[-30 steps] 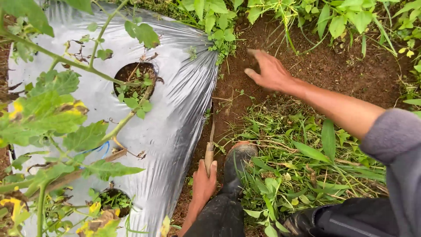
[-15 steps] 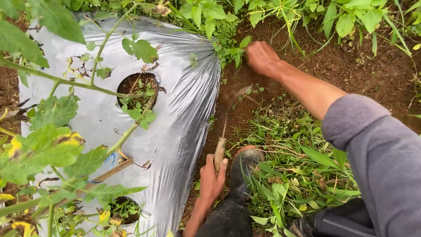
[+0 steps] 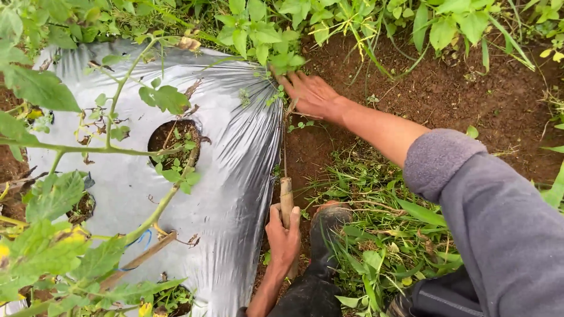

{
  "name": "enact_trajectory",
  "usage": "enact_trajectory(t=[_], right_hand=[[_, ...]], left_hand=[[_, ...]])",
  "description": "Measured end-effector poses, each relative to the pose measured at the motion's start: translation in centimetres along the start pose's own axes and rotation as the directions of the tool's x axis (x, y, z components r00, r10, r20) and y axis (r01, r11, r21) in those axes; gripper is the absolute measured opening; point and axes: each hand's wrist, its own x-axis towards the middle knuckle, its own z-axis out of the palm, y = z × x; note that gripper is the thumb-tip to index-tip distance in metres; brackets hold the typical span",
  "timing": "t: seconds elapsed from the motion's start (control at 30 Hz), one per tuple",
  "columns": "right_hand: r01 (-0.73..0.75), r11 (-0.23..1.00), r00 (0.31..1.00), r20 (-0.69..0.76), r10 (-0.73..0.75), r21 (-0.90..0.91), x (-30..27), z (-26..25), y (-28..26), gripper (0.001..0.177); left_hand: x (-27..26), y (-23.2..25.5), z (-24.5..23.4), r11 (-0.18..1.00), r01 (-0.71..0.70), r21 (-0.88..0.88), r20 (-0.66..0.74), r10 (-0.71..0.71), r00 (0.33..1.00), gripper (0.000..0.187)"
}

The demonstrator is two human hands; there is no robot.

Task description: The person uses a sickle to cut weeds growing between rows of plants covered with plastic mulch. They repeatedly swing the tool to sever the weeds at the base, then gather the cut vegetation by hand and place it into a pile on the ground.

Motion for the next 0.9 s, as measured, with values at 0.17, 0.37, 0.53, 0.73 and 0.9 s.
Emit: enact_trajectory(t=[0.17,0.37,0.53,0.73,0.9], right_hand=[[0.155,0.936,0.969,-0.135,-0.206,-0.316,2.0,3.9,3.3,0.064],[0.155,0.888,0.941,-0.210,-0.267,-0.433,2.4,3.3,3.3,0.044],[0.044,0.762,0.935,-0.242,-0.259,-0.646,3.4,3.8,3.5,0.033],[-0.442,0.865,0.882,-0.057,0.467,0.238,-0.7,-4.0,2.7,0.065],[-0.175,0.979,0.946,-0.259,0.196,0.101,-2.1,-1.8,4.0,0.019]], left_hand=[[-0.1,-0.3,-0.5,0.999,0.035,-0.036,-0.045,-0.037,0.998,0.027],[-0.5,-1.0,-0.5,1.000,-0.005,-0.024,-0.061,0.004,0.998,0.028],[-0.8,-0.9,-0.3,0.999,0.020,-0.041,-0.043,-0.022,0.999,0.030],[-0.4,-0.9,-0.1,0.997,0.062,-0.050,-0.016,-0.062,0.998,0.030],[1.0,0.4,-0.4,0.997,0.069,-0.039,0.054,-0.067,0.996,0.042]])
